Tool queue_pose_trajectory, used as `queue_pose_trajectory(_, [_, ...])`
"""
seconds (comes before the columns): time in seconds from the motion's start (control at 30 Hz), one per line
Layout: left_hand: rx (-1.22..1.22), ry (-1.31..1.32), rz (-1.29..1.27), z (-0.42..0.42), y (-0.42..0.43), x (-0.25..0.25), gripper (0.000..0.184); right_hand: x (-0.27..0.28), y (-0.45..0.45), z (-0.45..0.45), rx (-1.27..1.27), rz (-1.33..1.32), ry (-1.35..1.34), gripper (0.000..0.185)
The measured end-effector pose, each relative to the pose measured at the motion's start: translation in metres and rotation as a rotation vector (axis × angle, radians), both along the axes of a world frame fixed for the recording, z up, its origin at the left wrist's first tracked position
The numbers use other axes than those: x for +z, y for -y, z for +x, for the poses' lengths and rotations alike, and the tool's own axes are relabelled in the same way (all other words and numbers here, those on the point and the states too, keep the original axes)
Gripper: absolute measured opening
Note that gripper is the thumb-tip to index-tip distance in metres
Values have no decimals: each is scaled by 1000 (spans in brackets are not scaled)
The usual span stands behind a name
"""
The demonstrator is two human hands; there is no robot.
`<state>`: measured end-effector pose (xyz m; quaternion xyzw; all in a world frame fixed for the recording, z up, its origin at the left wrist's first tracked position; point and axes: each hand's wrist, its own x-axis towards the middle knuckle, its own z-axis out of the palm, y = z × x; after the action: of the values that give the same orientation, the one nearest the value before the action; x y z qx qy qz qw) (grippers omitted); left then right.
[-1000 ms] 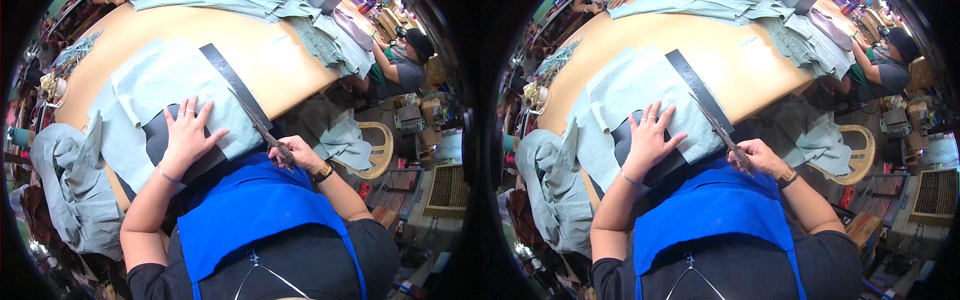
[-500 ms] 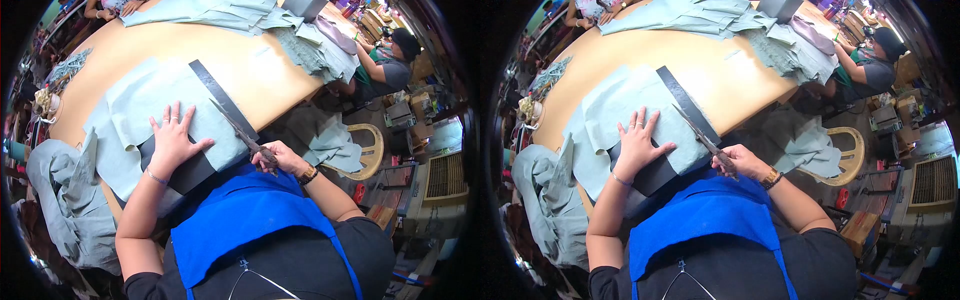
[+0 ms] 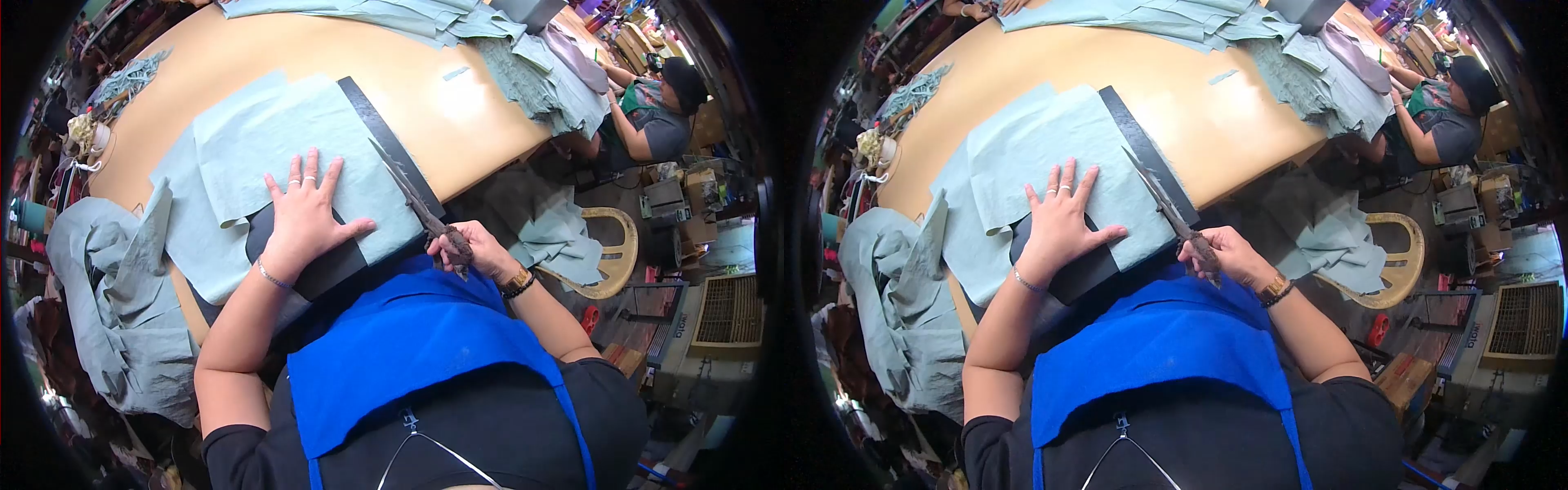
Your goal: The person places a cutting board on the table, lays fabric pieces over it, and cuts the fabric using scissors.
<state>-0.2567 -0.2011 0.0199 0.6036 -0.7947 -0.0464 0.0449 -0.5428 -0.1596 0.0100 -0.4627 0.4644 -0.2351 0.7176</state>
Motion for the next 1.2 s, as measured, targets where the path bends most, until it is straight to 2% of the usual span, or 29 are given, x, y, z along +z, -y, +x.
queue_pose_trajectory(0.3, [-35, -34, -54, 0, -2, -4, 105, 5, -9, -5, 8, 1, -19, 24])
queue_pose_trajectory(0.4, [-35, -36, -33, -2, -4, -3, 105, 2, -7, -3, -5, 11, 20, 26])
queue_pose_trajectory(0.47, [-45, -37, 4, -4, -8, 1, 106, 6, -4, 5, -20, 29, -48, 30])
queue_pose_trajectory(0.63, [-62, 7, 92, -6, -3, 13, 106, 6, -5, 8, -34, 23, 39, 26])
queue_pose_trajectory(0.77, [12, -63, -90, 7, 14, -11, 100, 2, -10, 5, -29, 5, 0, 25])
queue_pose_trajectory(0.9, [20, -56, 62, 7, 9, -4, 102, 5, -8, 8, -52, 22, -2, 26])
queue_pose_trajectory(1.2, [-17, -31, 77, 0, -2, -3, 103, 2, -9, 16, -118, 21, 16, 29])
